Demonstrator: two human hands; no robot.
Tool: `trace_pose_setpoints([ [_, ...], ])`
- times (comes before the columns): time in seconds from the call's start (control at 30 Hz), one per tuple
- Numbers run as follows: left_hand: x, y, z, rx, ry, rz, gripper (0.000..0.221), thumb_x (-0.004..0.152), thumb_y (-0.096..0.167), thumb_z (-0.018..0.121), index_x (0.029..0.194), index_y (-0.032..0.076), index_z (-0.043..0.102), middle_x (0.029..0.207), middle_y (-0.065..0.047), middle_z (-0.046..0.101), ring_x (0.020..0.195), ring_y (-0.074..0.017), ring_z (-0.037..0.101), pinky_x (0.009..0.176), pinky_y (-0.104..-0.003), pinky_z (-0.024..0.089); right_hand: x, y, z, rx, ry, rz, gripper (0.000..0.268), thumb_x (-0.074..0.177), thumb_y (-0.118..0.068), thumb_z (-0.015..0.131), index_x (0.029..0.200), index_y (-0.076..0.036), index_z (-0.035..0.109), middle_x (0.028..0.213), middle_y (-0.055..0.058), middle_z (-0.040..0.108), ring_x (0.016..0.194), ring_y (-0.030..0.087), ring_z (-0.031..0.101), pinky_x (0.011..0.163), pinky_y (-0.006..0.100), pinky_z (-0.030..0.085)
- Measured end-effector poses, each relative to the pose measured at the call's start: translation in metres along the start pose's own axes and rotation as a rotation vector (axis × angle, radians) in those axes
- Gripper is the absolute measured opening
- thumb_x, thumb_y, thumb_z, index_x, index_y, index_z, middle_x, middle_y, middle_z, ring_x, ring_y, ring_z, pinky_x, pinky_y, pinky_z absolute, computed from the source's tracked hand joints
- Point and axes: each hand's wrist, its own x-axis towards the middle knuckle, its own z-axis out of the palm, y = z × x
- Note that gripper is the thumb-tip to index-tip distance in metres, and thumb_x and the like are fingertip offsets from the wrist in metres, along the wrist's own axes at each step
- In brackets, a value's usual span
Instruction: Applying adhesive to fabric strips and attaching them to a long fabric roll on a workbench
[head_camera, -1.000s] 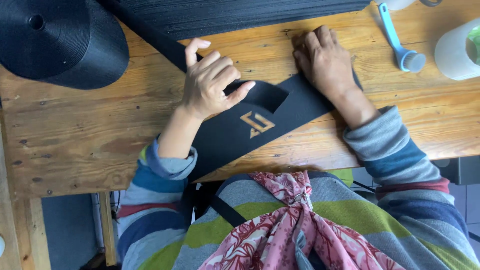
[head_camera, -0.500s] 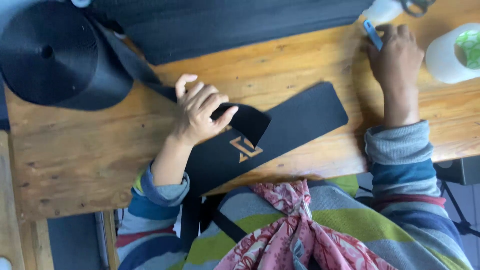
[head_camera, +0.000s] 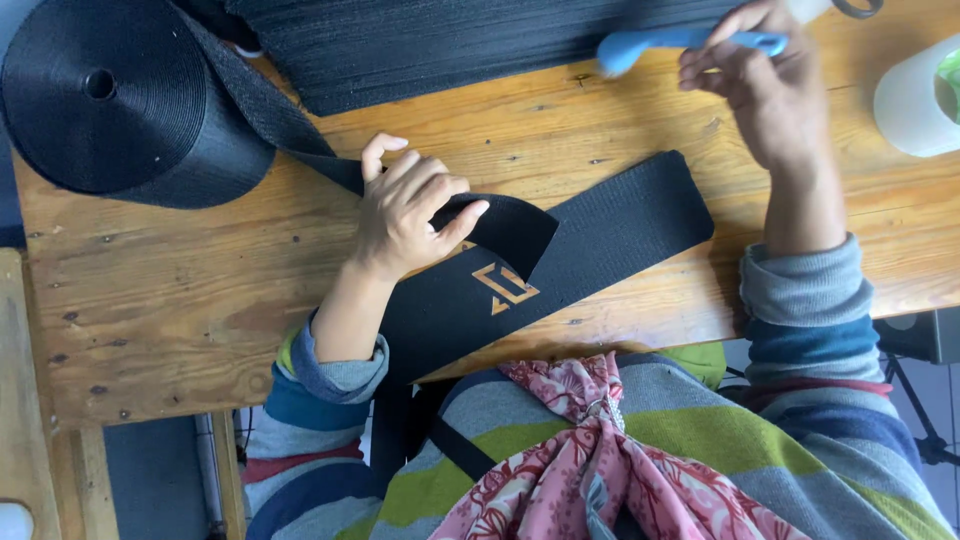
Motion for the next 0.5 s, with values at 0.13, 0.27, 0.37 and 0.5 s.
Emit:
trace_pose_setpoints([
  [0.13, -0.001, 0.002, -0.001, -0.011, -0.025, -0.016, 0.024, 0.102, 0.03, 0.071, 0.087, 0.014, 0.061, 0.075, 0.0, 0.056, 0.069, -0.0246, 0.053, 0.096, -0.045, 0.035, 0.002, 0.024, 0.007, 0.021, -0.064, 0.015, 0.011, 0.107, -0.007, 0.045, 0.114, -0.008, 0.053, 0.107, 0.016, 0.069, 0.095, 0.019, 0.069, 0.092, 0.025, 0.059],
  [0.27, 0.001, 0.002, 0.0, -0.006, -0.02, -0.016, 0.026, 0.102, 0.028, 0.072, 0.085, 0.013, 0.06, 0.073, 0.0, 0.054, 0.068, -0.0247, 0.052, 0.095, -0.045, 0.035, 0.013, 0.052, 0.0, 0.012, -0.135, 0.026, 0.018, 0.099, -0.006, 0.045, 0.115, -0.007, 0.054, 0.106, 0.015, 0.067, 0.099, 0.021, 0.07, 0.095, 0.031, 0.061],
  [0.37, 0.001, 0.0, 0.0, -0.001, -0.009, -0.013, 0.027, 0.102, 0.028, 0.073, 0.084, 0.013, 0.06, 0.073, 0.0, 0.054, 0.068, -0.0245, 0.052, 0.096, -0.045, 0.035, 0.013, 0.038, -0.012, -0.19, -0.178, -0.03, 0.017, 0.103, -0.006, 0.047, 0.117, -0.005, 0.056, 0.103, 0.015, 0.066, 0.093, 0.021, 0.067, 0.093, 0.03, 0.057],
  [0.5, -0.002, 0.001, -0.001, -0.013, -0.011, -0.009, 0.027, 0.102, 0.029, 0.074, 0.086, 0.012, 0.061, 0.074, 0.0, 0.056, 0.069, -0.0233, 0.053, 0.097, -0.044, 0.034, -0.014, 0.009, -0.053, -0.444, -0.119, -0.004, 0.01, 0.114, -0.005, 0.053, 0.121, 0.001, 0.057, 0.103, 0.015, 0.063, 0.092, 0.022, 0.064, 0.092, 0.03, 0.056],
])
